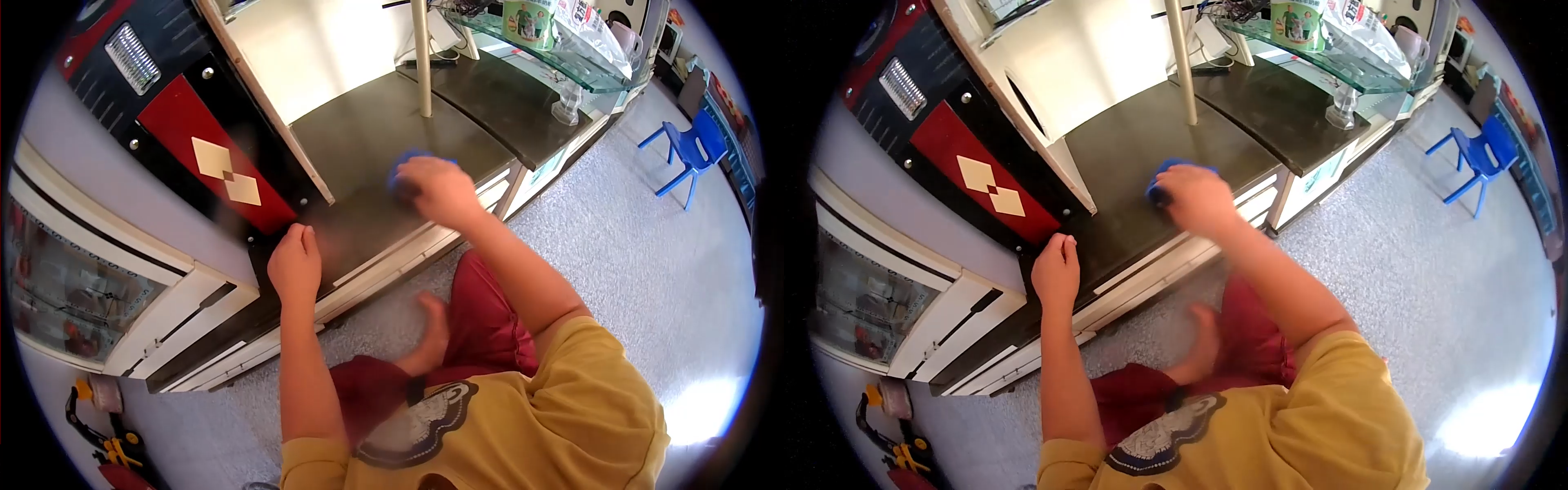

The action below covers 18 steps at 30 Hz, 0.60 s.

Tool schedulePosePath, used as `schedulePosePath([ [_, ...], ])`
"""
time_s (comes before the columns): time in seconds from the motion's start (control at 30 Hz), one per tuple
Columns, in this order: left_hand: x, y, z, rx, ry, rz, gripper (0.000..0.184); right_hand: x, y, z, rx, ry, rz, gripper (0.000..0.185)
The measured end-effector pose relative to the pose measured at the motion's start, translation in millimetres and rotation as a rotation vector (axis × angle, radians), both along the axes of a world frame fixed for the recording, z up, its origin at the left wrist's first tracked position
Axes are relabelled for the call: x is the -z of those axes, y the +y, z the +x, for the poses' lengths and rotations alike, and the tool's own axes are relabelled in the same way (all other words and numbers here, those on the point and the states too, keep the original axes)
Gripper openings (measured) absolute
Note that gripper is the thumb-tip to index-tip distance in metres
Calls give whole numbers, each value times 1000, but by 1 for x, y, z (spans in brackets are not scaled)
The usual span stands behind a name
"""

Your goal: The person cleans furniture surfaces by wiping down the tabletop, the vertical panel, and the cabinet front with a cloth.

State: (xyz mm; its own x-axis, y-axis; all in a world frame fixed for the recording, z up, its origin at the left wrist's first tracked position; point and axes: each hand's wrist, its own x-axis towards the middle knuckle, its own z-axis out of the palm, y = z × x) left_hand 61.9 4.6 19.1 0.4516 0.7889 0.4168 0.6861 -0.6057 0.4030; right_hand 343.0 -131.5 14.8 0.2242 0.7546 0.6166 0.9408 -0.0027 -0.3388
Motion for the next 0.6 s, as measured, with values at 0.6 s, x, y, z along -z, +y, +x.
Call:
schedulePosePath([
  [0.6, 3, -4, 4, -9, 8, 111, 24, -26, -9, -3, 260, -113, -282, 35],
])
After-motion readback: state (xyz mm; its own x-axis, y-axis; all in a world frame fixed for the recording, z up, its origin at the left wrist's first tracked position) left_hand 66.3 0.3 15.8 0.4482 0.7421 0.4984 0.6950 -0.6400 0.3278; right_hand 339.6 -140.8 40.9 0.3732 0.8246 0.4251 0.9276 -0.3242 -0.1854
